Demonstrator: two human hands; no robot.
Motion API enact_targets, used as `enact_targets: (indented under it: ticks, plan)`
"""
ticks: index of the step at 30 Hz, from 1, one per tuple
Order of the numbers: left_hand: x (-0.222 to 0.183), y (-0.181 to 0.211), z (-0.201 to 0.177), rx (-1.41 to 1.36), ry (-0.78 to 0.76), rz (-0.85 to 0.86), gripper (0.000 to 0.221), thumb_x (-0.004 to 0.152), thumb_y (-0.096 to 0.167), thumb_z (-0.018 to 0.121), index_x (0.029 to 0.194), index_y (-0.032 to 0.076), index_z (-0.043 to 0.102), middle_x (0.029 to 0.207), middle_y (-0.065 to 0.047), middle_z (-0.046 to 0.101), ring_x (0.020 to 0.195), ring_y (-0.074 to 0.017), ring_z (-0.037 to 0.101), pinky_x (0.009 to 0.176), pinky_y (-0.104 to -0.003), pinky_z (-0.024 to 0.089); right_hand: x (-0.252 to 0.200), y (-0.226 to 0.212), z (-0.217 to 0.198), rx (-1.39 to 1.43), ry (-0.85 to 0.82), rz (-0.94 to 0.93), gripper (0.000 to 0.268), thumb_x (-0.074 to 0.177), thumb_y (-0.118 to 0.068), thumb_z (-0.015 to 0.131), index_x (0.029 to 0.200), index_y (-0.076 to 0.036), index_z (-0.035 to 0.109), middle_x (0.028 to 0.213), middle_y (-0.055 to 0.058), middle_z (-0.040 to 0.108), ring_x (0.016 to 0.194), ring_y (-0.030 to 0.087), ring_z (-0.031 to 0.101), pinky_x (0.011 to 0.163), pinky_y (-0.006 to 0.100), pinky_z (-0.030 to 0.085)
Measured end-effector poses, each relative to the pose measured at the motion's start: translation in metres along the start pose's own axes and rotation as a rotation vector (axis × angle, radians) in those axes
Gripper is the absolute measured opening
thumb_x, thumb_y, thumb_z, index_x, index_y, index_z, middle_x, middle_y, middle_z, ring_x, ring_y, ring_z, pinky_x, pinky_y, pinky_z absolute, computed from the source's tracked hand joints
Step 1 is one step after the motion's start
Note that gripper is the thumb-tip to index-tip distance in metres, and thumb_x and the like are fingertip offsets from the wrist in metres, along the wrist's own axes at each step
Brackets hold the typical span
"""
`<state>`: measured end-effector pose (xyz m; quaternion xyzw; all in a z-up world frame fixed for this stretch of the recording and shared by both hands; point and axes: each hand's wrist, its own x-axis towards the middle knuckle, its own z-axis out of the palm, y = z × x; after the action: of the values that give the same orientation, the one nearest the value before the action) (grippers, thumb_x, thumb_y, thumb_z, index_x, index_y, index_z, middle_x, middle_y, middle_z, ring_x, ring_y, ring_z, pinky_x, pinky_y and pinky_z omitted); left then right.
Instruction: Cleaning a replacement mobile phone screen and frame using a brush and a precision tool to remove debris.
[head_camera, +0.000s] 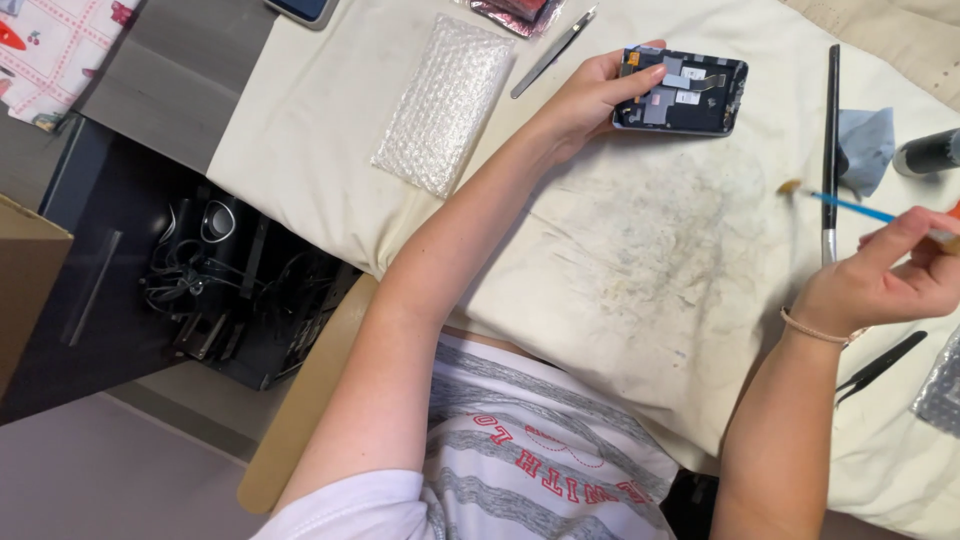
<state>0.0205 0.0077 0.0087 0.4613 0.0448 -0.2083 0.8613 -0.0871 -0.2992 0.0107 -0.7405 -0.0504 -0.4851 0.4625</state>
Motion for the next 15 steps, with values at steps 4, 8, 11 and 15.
enact_targets:
  ticks: [4,8,11,15]
  plan:
    - [-0.005,-0.004,0.003,0.026,0.021,-0.079,0.053,0.086,0.03,0.072,0.135,0.009,0.066,0.112,-0.007,0.077,0.096,-0.0185,0.073,0.085,-0.031,0.058,-0.002,-0.002,-0.001,-0.117,-0.055,-0.045,0.032,0.119,-0.003,0.057,0.089,0.007,0.049,0.081,0.016,0.05,0.072,0.024,0.042,0.072,0.04,0.043]
    - [-0.005,-0.008,0.003,0.044,0.047,-0.071,0.044,0.088,0.036,0.066,0.12,0.005,0.068,0.11,-0.009,0.077,0.098,-0.0213,0.073,0.089,-0.031,0.055,-0.004,0.019,-0.011,-0.128,-0.287,0.014,0.012,0.114,0.009,0.068,0.113,0.014,0.057,0.1,0.027,0.065,0.084,0.034,0.068,0.07,0.039,0.053]
    - [-0.006,-0.012,-0.001,0.02,-0.01,-0.03,0.049,0.093,0.036,0.063,0.137,0.014,0.063,0.122,-0.008,0.075,0.105,-0.02,0.071,0.091,-0.031,0.055,-0.007,0.031,-0.018,-0.492,-0.712,0.065,0.042,0.122,-0.019,0.073,0.082,-0.006,0.067,0.108,0.002,0.079,0.097,0.024,0.068,0.101,0.039,0.037]
    - [-0.019,0.001,0.007,-0.017,0.014,-0.034,0.047,0.089,0.036,0.068,0.133,0.02,0.066,0.123,-0.007,0.07,0.111,-0.0199,0.066,0.095,-0.04,0.062,-0.011,0.024,-0.013,-0.55,-0.884,0.274,0.02,0.12,-0.029,0.064,0.108,-0.013,0.069,0.08,-0.002,0.064,0.095,0.025,0.046,0.103,0.039,0.028]
